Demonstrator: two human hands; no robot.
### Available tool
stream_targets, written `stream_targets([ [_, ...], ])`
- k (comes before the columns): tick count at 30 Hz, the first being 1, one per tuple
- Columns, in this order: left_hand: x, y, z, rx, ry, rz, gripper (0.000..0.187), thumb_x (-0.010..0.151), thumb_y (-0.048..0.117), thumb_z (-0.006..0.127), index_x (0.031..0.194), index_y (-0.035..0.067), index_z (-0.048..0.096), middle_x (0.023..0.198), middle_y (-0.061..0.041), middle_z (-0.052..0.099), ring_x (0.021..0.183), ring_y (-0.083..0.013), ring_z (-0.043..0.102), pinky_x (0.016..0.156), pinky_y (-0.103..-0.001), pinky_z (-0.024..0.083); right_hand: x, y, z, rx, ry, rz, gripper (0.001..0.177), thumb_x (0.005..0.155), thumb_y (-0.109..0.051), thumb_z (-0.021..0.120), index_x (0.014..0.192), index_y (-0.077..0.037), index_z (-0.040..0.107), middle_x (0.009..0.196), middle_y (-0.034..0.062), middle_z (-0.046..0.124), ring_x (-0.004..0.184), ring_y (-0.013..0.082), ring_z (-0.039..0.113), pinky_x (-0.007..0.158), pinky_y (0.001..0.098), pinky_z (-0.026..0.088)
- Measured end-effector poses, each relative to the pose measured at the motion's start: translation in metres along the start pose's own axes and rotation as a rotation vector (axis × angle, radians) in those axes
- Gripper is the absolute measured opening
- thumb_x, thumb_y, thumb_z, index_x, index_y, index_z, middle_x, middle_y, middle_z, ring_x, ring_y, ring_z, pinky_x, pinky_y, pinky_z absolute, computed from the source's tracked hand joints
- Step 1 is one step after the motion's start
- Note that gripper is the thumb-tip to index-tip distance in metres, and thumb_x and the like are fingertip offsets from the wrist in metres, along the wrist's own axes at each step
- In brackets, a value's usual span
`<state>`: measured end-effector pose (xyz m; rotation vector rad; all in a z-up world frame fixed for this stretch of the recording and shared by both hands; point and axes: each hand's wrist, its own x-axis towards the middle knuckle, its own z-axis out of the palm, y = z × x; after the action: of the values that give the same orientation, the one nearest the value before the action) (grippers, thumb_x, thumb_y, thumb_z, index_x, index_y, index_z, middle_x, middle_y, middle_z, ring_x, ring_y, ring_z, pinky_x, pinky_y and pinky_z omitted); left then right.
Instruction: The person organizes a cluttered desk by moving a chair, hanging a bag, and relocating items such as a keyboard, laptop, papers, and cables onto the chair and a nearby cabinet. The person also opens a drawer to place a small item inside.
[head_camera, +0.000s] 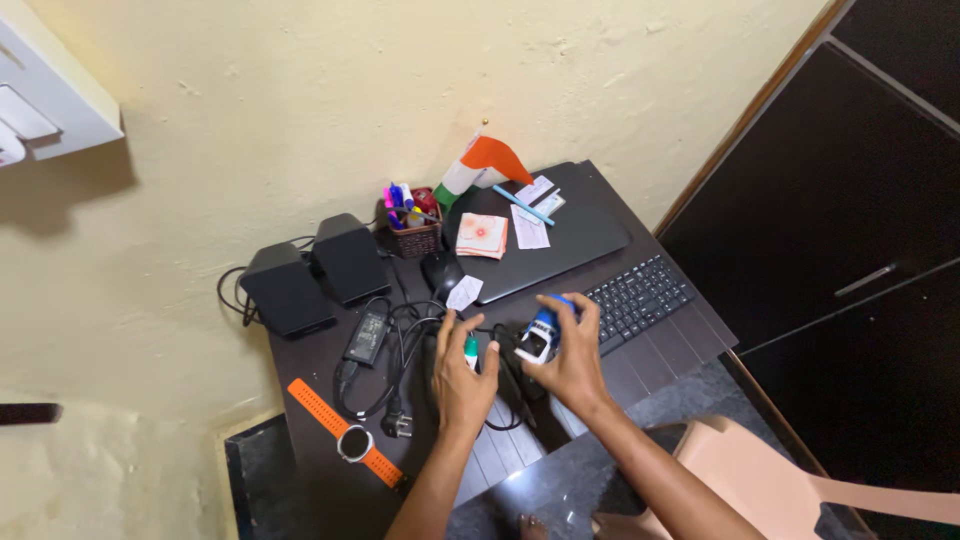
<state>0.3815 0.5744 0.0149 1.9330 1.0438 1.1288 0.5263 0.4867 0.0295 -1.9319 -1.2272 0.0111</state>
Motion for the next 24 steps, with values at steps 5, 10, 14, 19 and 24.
stream_targets([
  [5,0.003,0.005,0.004,-0.092,-0.348,0.093,0.041,0.087,0.014,0.071,0.127,0.014,0.067,0.142,-0.016,0.061,0.130,-0.0370,0.058,0.103,-0.043,0.048,0.003,0.031,-0.001,0.079,0.056,0.110,0.084,0.055,-0.019,0.097,0.131,-0.010,0.061,0.132,0.0204,0.043,0.127,0.0374,0.047,0.108,0.0436,0.045],
  [10,0.009,0.011,0.001,0.072,-0.619,0.017,0.042,0.085,0.016,0.070,0.126,0.017,0.061,0.123,-0.009,0.065,0.104,-0.0371,0.067,0.083,-0.048,0.053,-0.005,0.028,-0.010,0.130,-0.044,0.017,0.089,0.054,-0.025,0.099,0.134,-0.009,0.062,0.134,0.0200,0.042,0.129,0.0362,0.046,0.107,0.0430,0.044],
  [14,0.015,0.005,0.001,0.142,-0.603,0.021,0.017,0.091,0.013,0.066,0.107,0.018,0.069,0.104,-0.009,0.068,0.092,-0.0379,0.069,0.075,-0.051,0.053,-0.011,0.039,-0.003,0.294,-0.171,0.068,0.091,0.054,-0.028,0.099,0.133,-0.008,0.058,0.133,0.0183,0.038,0.127,0.0316,0.046,0.102,0.0407,0.047],
  [19,0.015,0.004,-0.010,0.059,-0.566,0.057,0.012,0.090,0.014,0.068,0.101,0.014,0.071,0.096,-0.008,0.069,0.087,-0.0377,0.069,0.071,-0.048,0.053,-0.020,0.074,0.031,0.417,-0.089,0.111,0.036,0.097,-0.009,0.076,0.132,-0.005,0.073,0.130,0.0169,0.057,0.128,0.0251,0.054,0.109,0.0399,0.044],
  [24,0.021,0.000,-0.029,0.039,-0.606,0.068,0.017,0.091,0.013,0.066,0.103,0.018,0.078,0.089,-0.007,0.071,0.083,-0.0335,0.070,0.069,-0.045,0.052,-0.010,0.064,0.053,0.874,-0.040,0.543,0.053,0.085,-0.006,0.076,0.135,0.003,0.060,0.111,0.0118,0.068,0.099,0.0187,0.065,0.085,0.0318,0.055],
])
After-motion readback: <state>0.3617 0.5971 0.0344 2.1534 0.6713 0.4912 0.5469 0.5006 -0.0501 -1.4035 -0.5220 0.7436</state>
